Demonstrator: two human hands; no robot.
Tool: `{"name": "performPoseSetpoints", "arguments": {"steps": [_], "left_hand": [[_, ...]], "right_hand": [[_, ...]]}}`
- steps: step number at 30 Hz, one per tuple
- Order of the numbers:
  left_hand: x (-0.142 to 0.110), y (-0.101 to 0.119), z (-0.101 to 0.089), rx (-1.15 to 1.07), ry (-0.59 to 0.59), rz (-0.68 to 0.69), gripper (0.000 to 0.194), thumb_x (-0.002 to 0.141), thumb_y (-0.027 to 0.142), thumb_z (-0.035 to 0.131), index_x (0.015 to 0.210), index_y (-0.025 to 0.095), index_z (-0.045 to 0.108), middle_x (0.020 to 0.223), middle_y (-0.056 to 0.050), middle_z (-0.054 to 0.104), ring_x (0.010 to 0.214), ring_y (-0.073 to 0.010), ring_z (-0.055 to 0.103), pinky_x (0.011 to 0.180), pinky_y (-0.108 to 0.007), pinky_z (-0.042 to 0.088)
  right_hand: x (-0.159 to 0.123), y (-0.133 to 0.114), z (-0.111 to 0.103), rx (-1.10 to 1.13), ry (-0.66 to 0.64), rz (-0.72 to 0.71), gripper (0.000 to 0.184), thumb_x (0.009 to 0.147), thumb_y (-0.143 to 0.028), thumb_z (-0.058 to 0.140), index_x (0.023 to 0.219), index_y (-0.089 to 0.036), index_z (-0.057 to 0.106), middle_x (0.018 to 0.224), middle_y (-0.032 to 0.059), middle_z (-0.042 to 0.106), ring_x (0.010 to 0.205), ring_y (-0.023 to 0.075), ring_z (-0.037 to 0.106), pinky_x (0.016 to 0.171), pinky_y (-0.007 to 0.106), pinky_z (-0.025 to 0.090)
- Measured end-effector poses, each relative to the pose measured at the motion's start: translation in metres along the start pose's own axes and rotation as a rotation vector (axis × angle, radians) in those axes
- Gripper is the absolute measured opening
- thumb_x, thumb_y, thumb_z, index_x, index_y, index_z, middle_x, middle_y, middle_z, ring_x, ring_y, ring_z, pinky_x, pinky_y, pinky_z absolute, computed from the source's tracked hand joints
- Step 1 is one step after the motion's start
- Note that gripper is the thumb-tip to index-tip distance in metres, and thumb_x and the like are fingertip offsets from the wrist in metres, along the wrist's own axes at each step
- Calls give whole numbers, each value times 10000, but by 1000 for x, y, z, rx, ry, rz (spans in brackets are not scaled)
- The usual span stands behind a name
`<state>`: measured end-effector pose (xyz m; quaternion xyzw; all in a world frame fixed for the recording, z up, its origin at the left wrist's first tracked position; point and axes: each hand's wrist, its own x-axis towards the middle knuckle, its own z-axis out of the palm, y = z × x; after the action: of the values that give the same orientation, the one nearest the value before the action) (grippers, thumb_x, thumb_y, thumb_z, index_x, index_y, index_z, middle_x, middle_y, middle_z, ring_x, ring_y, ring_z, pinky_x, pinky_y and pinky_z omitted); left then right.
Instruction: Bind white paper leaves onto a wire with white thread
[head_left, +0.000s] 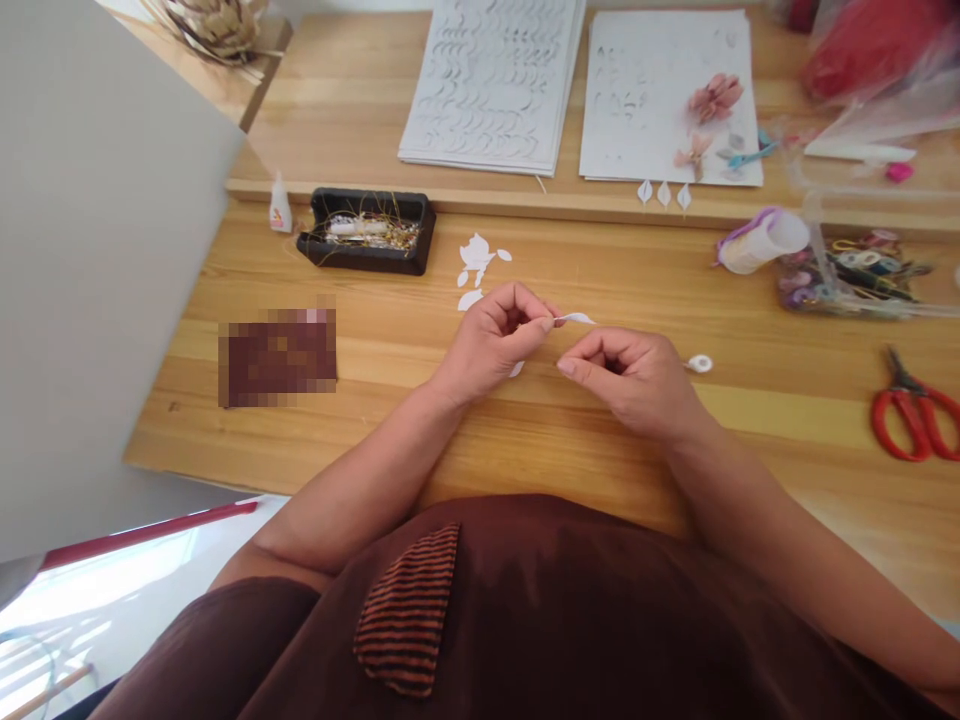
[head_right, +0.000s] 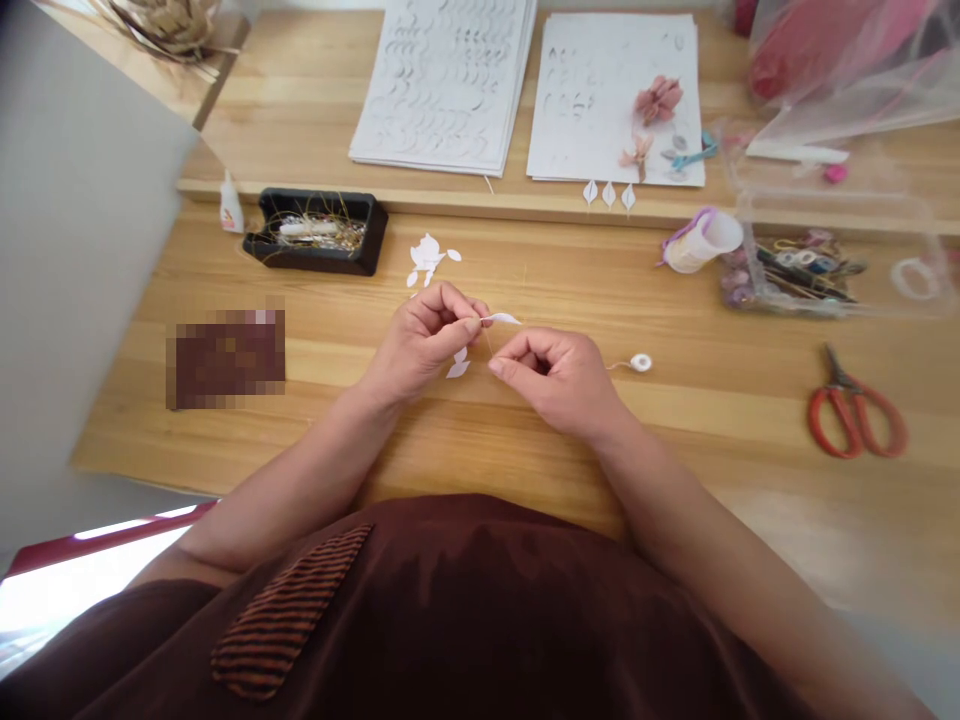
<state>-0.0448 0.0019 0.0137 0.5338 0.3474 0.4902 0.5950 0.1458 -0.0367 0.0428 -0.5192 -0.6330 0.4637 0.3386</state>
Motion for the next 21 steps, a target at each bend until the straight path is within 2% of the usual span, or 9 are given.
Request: {"name": "performPoseSetpoints", "arguments": {"steps": [2, 5, 10, 16, 21], "left_hand": [[0, -1, 0, 57, 45, -4, 189, 840, 265, 743, 800, 187, 576, 886, -31, 707, 885, -125, 673, 826, -274, 524], [-1, -1, 1, 180, 40, -26, 133, 821, 193, 711, 802, 177, 581, 875, -35, 714, 781, -106, 644, 733, -249, 506], [-5, 3, 2, 289, -128, -31, 125, 809, 173, 703, 790, 179, 579, 817, -21, 692, 716, -101, 595, 675, -236, 479], [-10, 8, 4, 194, -339, -26, 131, 834, 191, 719, 797, 173, 595, 837, -27, 689, 731, -99, 596, 678, -230, 467], [-11, 9, 5, 20, -426, -50, 209, 865, 278, 771, 817, 168, 600, 867, -33, 705, 791, -104, 635, 748, -235, 501]], "right_hand": [[-4, -4, 2, -21, -2, -13, 156, 844, -287, 746, 715, -207, 708, 519, -61, 474, 464, 80, 330, 440, 262, 239], [-10, -8, 1, -115, 102, -91, 136, 855, -277, 744, 729, -233, 718, 546, -41, 526, 479, 98, 375, 452, 275, 270], [-11, -7, -8, -276, 281, -250, 93, 885, -329, 745, 808, -282, 765, 559, -25, 510, 523, 139, 414, 507, 315, 333], [-4, -4, -13, -238, 297, -260, 135, 896, -351, 751, 799, -260, 774, 559, -25, 487, 539, 133, 385, 527, 315, 342], [3, 3, -12, -167, 293, -232, 186, 874, -392, 786, 781, -233, 765, 539, -49, 431, 524, 108, 344, 514, 292, 325]]}}
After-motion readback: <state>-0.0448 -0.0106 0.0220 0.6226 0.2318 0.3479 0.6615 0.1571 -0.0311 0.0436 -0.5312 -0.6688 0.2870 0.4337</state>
